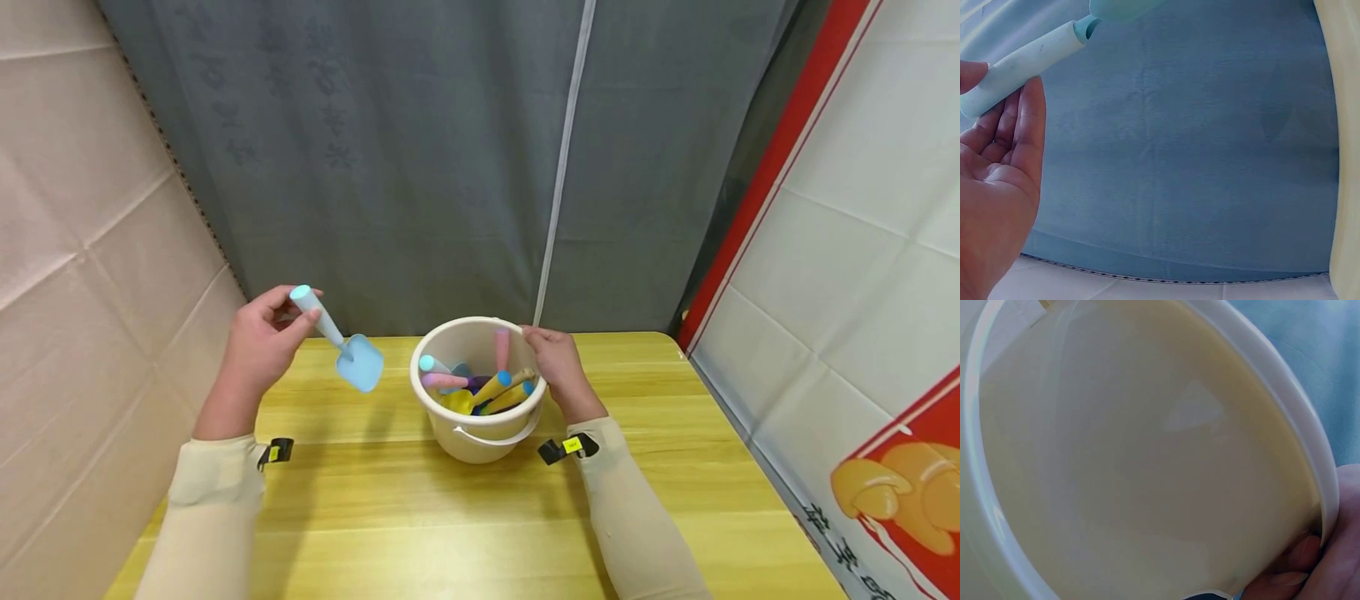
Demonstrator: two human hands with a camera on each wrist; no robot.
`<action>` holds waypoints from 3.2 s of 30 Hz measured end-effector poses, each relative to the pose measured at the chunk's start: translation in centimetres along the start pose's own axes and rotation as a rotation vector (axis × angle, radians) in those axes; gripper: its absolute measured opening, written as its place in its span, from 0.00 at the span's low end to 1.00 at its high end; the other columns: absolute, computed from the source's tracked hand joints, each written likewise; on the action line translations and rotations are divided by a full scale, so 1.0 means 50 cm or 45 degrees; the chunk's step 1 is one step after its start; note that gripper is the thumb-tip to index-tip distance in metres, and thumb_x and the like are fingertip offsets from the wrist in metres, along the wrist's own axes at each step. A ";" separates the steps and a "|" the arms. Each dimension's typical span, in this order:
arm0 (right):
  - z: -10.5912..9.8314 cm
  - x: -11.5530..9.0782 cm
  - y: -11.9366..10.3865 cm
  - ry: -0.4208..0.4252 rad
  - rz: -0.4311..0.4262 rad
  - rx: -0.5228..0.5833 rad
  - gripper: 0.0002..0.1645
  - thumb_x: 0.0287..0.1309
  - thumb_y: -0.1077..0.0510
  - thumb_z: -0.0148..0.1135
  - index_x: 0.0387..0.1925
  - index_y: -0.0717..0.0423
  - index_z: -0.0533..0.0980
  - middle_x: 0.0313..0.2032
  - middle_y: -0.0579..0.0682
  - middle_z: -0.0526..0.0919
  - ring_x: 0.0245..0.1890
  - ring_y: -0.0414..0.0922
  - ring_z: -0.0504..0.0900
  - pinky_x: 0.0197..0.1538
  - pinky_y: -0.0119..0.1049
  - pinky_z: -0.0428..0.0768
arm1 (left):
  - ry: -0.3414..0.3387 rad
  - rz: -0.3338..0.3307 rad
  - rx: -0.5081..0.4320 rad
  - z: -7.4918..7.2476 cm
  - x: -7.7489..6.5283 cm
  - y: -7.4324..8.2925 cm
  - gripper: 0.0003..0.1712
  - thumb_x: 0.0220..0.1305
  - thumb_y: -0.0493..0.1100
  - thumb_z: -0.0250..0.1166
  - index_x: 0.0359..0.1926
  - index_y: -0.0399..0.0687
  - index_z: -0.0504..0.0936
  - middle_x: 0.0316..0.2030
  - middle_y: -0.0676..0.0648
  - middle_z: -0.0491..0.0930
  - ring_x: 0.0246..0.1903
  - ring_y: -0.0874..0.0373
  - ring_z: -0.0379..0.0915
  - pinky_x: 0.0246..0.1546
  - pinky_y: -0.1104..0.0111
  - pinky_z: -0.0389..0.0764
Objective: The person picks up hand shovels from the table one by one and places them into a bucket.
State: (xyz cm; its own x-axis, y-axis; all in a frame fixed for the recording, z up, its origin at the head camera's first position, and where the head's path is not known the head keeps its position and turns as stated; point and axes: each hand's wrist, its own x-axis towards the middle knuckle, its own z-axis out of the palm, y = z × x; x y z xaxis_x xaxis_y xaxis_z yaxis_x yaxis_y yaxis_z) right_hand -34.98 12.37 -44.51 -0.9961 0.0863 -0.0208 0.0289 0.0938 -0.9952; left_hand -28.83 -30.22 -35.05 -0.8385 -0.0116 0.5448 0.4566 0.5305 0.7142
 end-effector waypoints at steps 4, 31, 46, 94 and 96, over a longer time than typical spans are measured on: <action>-0.001 -0.001 0.000 0.005 -0.004 -0.004 0.25 0.84 0.49 0.58 0.67 0.62 0.84 0.65 0.62 0.85 0.66 0.59 0.83 0.69 0.57 0.82 | 0.025 0.019 -0.021 -0.004 0.007 0.015 0.17 0.77 0.40 0.72 0.62 0.39 0.88 0.45 0.63 0.85 0.43 0.66 0.81 0.46 0.83 0.80; 0.007 0.004 0.003 0.004 -0.006 0.005 0.25 0.85 0.50 0.58 0.67 0.63 0.84 0.65 0.63 0.85 0.66 0.60 0.83 0.69 0.57 0.81 | 0.056 0.034 -0.161 0.007 0.036 0.070 0.17 0.76 0.41 0.71 0.60 0.39 0.86 0.48 0.59 0.86 0.46 0.62 0.83 0.50 0.79 0.83; 0.004 0.004 0.004 0.005 -0.001 0.009 0.25 0.84 0.49 0.59 0.66 0.62 0.85 0.64 0.62 0.86 0.64 0.59 0.84 0.67 0.56 0.83 | -0.028 0.074 -0.240 0.056 0.055 0.087 0.15 0.76 0.40 0.70 0.59 0.40 0.86 0.51 0.53 0.88 0.50 0.62 0.84 0.49 0.76 0.83; 0.002 0.002 0.003 -0.003 0.003 0.011 0.25 0.84 0.49 0.58 0.67 0.61 0.84 0.66 0.62 0.85 0.67 0.60 0.82 0.70 0.57 0.80 | -0.477 0.105 -0.195 0.266 0.062 0.061 0.12 0.75 0.33 0.71 0.57 0.41 0.84 0.52 0.45 0.78 0.51 0.51 0.83 0.59 0.62 0.87; 0.002 0.002 0.003 -0.005 0.003 0.012 0.25 0.85 0.49 0.58 0.67 0.62 0.84 0.66 0.62 0.85 0.67 0.60 0.82 0.71 0.57 0.80 | -0.494 0.088 -0.182 0.271 0.061 0.060 0.13 0.75 0.33 0.71 0.57 0.41 0.84 0.52 0.45 0.77 0.51 0.51 0.83 0.60 0.59 0.87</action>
State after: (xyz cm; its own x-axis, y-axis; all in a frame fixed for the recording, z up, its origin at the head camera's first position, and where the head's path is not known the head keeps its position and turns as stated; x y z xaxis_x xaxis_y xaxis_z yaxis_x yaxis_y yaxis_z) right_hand -35.08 12.28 -44.66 -0.9963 0.0828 -0.0237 0.0307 0.0844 -0.9960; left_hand -34.06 -17.20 -37.19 -0.8417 0.3543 0.4074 0.5296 0.3952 0.7506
